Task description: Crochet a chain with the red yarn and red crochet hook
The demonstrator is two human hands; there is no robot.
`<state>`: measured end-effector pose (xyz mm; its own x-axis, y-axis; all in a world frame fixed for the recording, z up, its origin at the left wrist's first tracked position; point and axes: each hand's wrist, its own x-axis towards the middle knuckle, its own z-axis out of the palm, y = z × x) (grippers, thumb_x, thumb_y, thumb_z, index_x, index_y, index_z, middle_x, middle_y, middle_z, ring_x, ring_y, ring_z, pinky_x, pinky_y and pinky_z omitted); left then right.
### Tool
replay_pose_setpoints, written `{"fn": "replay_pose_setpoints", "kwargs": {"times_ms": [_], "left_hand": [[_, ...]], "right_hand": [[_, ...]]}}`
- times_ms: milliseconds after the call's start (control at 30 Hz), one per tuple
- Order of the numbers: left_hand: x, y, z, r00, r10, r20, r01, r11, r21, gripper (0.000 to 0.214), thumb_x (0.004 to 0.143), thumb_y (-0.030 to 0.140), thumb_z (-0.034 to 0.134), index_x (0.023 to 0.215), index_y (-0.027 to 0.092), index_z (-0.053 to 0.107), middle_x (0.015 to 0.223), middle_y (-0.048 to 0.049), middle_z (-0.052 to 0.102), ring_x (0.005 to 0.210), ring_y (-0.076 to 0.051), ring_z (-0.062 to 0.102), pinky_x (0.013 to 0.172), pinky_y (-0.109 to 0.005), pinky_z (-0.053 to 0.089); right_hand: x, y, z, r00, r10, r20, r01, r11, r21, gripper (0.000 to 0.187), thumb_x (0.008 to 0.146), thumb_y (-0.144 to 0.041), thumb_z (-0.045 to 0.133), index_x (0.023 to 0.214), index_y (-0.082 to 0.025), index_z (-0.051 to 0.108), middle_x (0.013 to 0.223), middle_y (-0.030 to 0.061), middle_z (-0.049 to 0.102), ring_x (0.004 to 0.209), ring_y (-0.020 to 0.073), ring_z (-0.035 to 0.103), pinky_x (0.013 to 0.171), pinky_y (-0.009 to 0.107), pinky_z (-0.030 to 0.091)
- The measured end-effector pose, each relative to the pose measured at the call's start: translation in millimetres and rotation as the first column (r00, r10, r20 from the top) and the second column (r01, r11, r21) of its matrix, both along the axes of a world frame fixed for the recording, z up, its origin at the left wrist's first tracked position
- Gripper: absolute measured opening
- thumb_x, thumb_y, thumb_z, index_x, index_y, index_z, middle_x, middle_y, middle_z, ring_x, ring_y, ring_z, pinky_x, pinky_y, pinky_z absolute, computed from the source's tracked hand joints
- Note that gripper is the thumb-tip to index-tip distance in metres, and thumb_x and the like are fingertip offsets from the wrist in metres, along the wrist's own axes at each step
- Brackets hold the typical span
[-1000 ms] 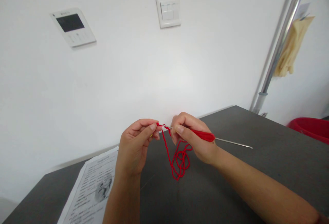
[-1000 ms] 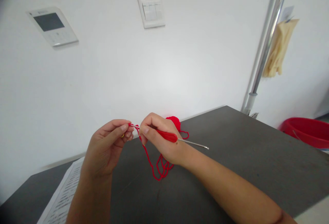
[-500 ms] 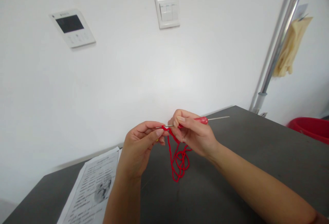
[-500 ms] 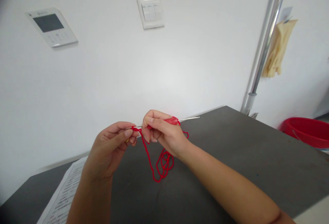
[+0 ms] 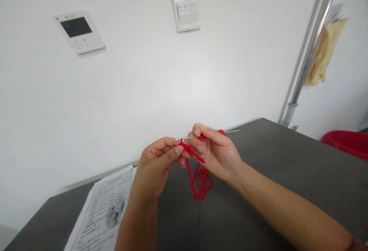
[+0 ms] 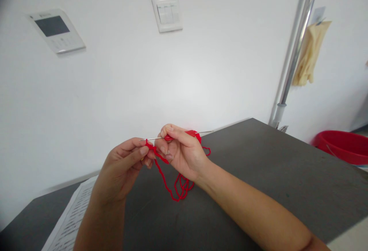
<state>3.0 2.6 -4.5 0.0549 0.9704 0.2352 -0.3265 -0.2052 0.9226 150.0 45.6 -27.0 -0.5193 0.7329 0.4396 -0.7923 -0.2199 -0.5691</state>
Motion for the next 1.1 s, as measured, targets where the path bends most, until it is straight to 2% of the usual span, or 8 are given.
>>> {"fn": "replay_pose_setpoints", "kwargs": {"times_ms": [133, 333, 467, 567, 700, 867, 1000, 1100], "left_hand": [[0.4, 0.7, 0.1, 1.000, -0.004, 0.009, 0.004, 1.000, 0.006, 0.013, 0.064, 0.022, 0.089, 0.071, 0.018, 0.078, 0.059, -0.0026, 0.075, 0.049, -0.009, 0.064, 0.051, -0.017, 0.051], [-0.4, 3.6, -0.5, 0.999, 0.049, -0.008, -0.049, 0.999, -0.010, 0.014, 0.066, 0.023, 0.088, 0.073, 0.016, 0.078, 0.060, -0.0032, 0.075, 0.049, -0.010, 0.064, 0.052, -0.018, 0.052], [-0.5, 4.4, -1.3, 0.998, 0.064, -0.018, -0.064, 0.998, -0.008, 0.014, 0.066, 0.023, 0.086, 0.074, 0.015, 0.077, 0.059, -0.0027, 0.074, 0.049, -0.010, 0.064, 0.052, -0.019, 0.052], [-0.6, 4.8, -1.4, 0.995, 0.091, -0.046, -0.091, 0.996, 0.005, 0.012, 0.067, 0.022, 0.084, 0.073, 0.015, 0.076, 0.058, -0.0023, 0.073, 0.049, -0.010, 0.063, 0.053, -0.019, 0.050], [-1.3, 5.8, -1.1, 0.984, 0.161, -0.076, -0.159, 0.987, 0.030, 0.010, 0.066, 0.020, 0.083, 0.070, 0.016, 0.074, 0.057, -0.0008, 0.072, 0.051, -0.009, 0.062, 0.055, -0.019, 0.048], [-3.4, 6.9, -2.6, 0.964, 0.221, -0.150, -0.219, 0.975, 0.029, 0.011, 0.065, 0.020, 0.082, 0.070, 0.016, 0.074, 0.060, 0.0000, 0.072, 0.054, -0.009, 0.061, 0.058, -0.021, 0.048], [-5.4, 7.2, -3.3, 0.957, 0.231, -0.177, -0.232, 0.973, 0.015, 0.011, 0.065, 0.022, 0.082, 0.070, 0.016, 0.074, 0.060, 0.0002, 0.071, 0.055, -0.010, 0.061, 0.060, -0.022, 0.047], [-7.0, 8.9, -3.3, 0.944, 0.274, -0.186, -0.274, 0.961, 0.024, 0.011, 0.064, 0.023, 0.082, 0.070, 0.017, 0.074, 0.060, 0.0006, 0.071, 0.058, -0.011, 0.060, 0.061, -0.022, 0.046]], "right_hand": [[1.3, -1.9, 3.2, 1.000, 0.008, 0.000, -0.008, 1.000, -0.028, 0.014, 0.088, -0.026, 0.061, 0.076, -0.017, 0.061, 0.055, -0.0043, 0.054, 0.047, 0.0080, 0.041, 0.050, 0.021, 0.030], [6.6, -0.2, 7.3, 0.980, -0.163, 0.113, 0.153, 0.984, 0.091, 0.020, 0.085, -0.029, 0.064, 0.070, -0.017, 0.059, 0.052, -0.0031, 0.054, 0.049, 0.0095, 0.039, 0.050, 0.024, 0.026], [8.1, 0.3, 7.4, 0.970, -0.196, 0.146, 0.178, 0.976, 0.129, 0.023, 0.085, -0.032, 0.063, 0.068, -0.018, 0.057, 0.051, -0.0040, 0.051, 0.049, 0.0098, 0.037, 0.049, 0.025, 0.023], [8.5, 0.0, 5.6, 0.948, -0.270, 0.168, 0.236, 0.952, 0.195, 0.027, 0.088, -0.033, 0.062, 0.066, -0.019, 0.054, 0.051, -0.0041, 0.052, 0.048, 0.0099, 0.036, 0.049, 0.026, 0.023], [11.0, -0.4, 1.0, 0.883, -0.428, 0.193, 0.337, 0.863, 0.376, 0.025, 0.093, -0.031, 0.058, 0.071, -0.019, 0.055, 0.054, -0.0047, 0.056, 0.050, 0.0099, 0.042, 0.050, 0.025, 0.029], [13.6, -1.2, -3.5, 0.754, -0.629, 0.190, 0.396, 0.666, 0.632, 0.027, 0.099, -0.027, 0.054, 0.073, -0.019, 0.056, 0.064, -0.0044, 0.058, 0.058, 0.0097, 0.050, 0.058, 0.024, 0.038], [13.8, 0.0, -3.6, 0.717, -0.676, 0.169, 0.424, 0.616, 0.664, 0.029, 0.100, -0.028, 0.051, 0.073, -0.020, 0.055, 0.063, -0.0046, 0.057, 0.059, 0.0098, 0.050, 0.059, 0.025, 0.038], [13.0, 2.7, -3.5, 0.716, -0.680, 0.161, 0.448, 0.624, 0.641, 0.031, 0.101, -0.032, 0.050, 0.074, -0.019, 0.056, 0.063, -0.0042, 0.056, 0.059, 0.0102, 0.049, 0.059, 0.025, 0.037]]}}
